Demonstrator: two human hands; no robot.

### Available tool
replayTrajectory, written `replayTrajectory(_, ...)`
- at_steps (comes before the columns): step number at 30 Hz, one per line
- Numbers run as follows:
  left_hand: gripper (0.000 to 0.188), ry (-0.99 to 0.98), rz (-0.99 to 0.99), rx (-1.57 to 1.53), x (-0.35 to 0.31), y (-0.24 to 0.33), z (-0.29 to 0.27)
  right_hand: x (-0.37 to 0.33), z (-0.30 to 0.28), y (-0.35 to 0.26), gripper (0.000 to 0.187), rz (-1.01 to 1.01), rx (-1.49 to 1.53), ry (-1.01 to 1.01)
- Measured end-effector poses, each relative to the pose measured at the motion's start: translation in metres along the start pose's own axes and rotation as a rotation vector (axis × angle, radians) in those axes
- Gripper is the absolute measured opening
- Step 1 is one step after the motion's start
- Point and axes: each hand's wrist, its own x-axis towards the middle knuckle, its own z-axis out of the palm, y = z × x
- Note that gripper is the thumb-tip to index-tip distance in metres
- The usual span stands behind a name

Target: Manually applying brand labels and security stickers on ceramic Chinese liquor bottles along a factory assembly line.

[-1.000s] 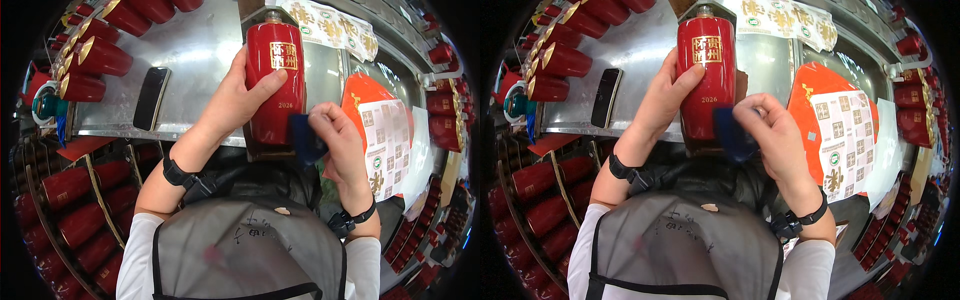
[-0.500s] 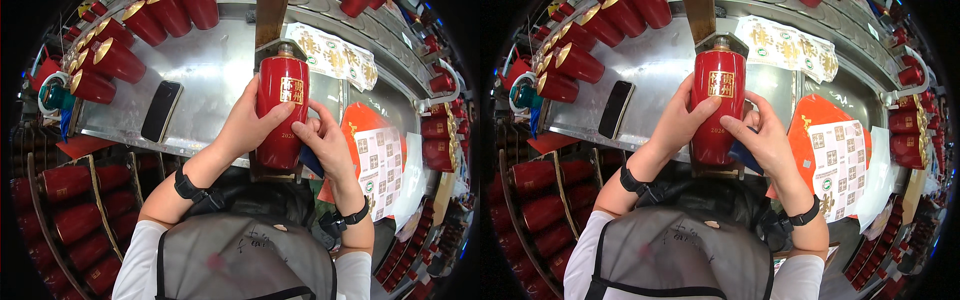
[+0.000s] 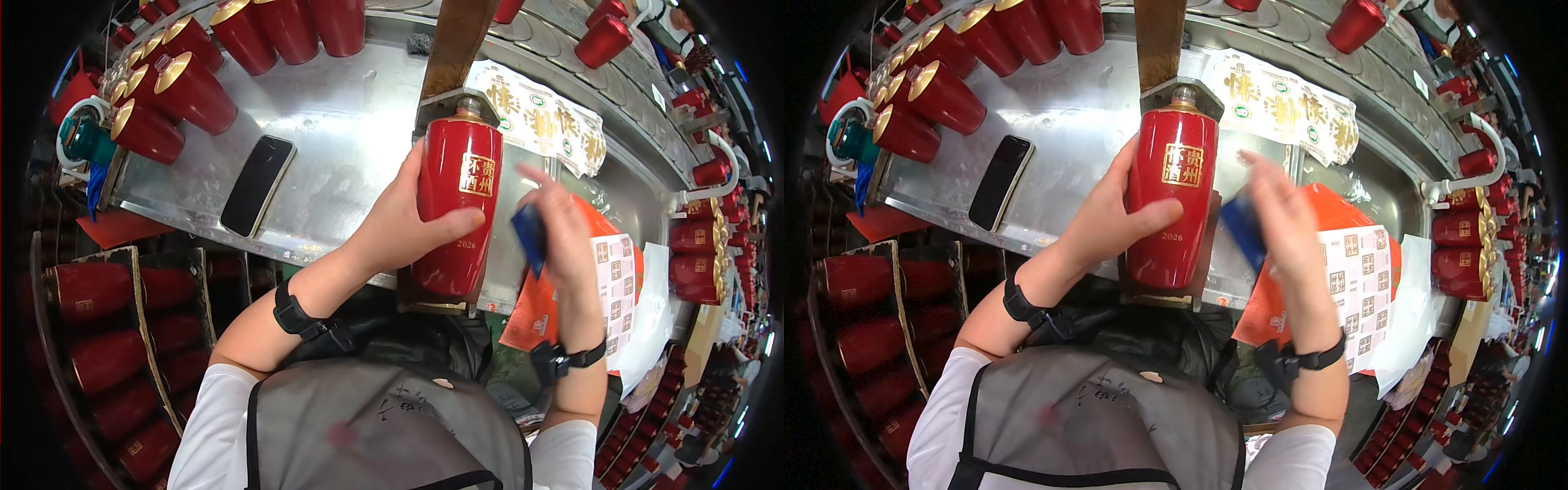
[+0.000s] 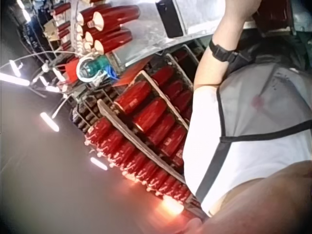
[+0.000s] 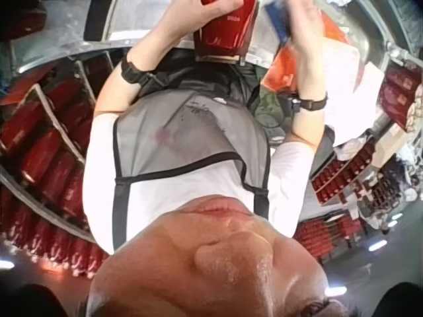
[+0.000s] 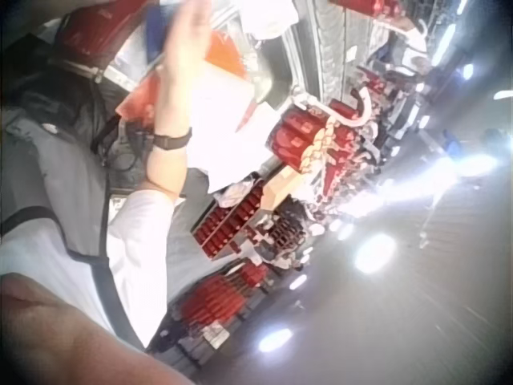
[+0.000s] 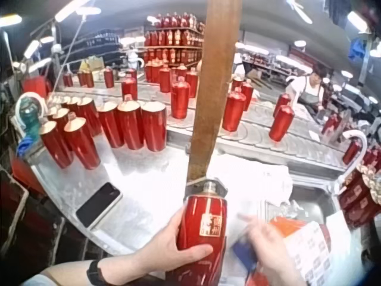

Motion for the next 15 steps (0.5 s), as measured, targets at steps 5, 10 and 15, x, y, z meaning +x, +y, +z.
replayTrajectory(5,0.107,-0.05,0.018,0.057,-0.002,-0.002,-0.004,0.021,0.009,-0.068,0.038,-0.181,-0.13,-0.07)
replayTrajectory(10,0.1,-0.069,0.012,0.006,-0.004,0.002,-0.003,0.039,0.029,-0.082,0.029,-0.205,-0.487,-0.208)
replayTrajectory(15,0.106,-0.058,0.014,0.033,-0.002,0.0,-0.005,0.039,0.032,-0.079,0.024,-0.419,-0.536,-0.256)
